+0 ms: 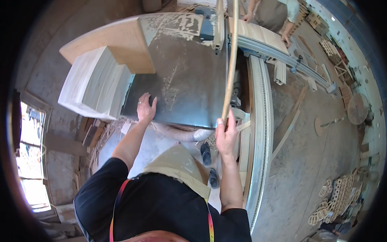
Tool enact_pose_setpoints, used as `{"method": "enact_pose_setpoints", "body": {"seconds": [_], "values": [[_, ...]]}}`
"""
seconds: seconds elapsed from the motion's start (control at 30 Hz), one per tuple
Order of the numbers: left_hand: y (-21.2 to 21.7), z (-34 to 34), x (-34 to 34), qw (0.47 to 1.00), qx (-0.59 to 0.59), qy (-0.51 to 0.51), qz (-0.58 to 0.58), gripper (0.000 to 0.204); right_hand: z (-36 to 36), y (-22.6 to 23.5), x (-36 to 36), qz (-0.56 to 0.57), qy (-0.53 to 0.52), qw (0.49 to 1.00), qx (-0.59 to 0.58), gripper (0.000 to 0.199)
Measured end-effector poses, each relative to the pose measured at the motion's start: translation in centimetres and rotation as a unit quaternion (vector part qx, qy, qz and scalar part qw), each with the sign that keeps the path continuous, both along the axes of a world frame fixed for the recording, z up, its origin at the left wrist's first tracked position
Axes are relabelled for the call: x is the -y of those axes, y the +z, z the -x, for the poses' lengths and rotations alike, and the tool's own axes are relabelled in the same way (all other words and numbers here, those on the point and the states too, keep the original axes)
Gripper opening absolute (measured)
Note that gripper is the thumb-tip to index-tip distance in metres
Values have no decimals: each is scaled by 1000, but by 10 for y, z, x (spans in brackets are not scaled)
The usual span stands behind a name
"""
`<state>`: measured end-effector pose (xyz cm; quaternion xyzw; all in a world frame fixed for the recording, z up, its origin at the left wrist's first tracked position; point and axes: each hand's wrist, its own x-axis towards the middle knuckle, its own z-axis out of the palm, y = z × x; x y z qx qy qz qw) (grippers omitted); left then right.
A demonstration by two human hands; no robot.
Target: Cutting wooden boards into specific sizes using a table saw and organizing them into stacks.
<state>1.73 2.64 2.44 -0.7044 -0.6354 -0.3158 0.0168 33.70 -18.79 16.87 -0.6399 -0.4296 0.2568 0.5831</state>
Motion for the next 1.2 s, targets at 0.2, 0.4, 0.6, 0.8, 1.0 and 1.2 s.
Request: {"method": "enact_pose_setpoints", "body": {"seconds": [0.2,0.4,0.6,0.8,1.0,1.2], "values": [[4,5,-6,999,3,22,34,41,21,-24,-31,47,-25,997,-47,50],[1,0,-24,1000,6,-2,22,42,-21,-41,-96,38,-43,998,-3,49],[4,-2,-33,1000,7,-11,19,42,-39,-19,-143,67,-77,994,-26,48],[7,0,-37,1000,5,-19,16,42,-67,-19,-195,77,-88,992,55,48],[12,7,-44,999,3,-30,15,42,-86,-29,-262,96,-88,973,190,48],[14,10,-51,999,13,-36,30,43,-91,-38,-307,206,-69,925,313,48]]}}
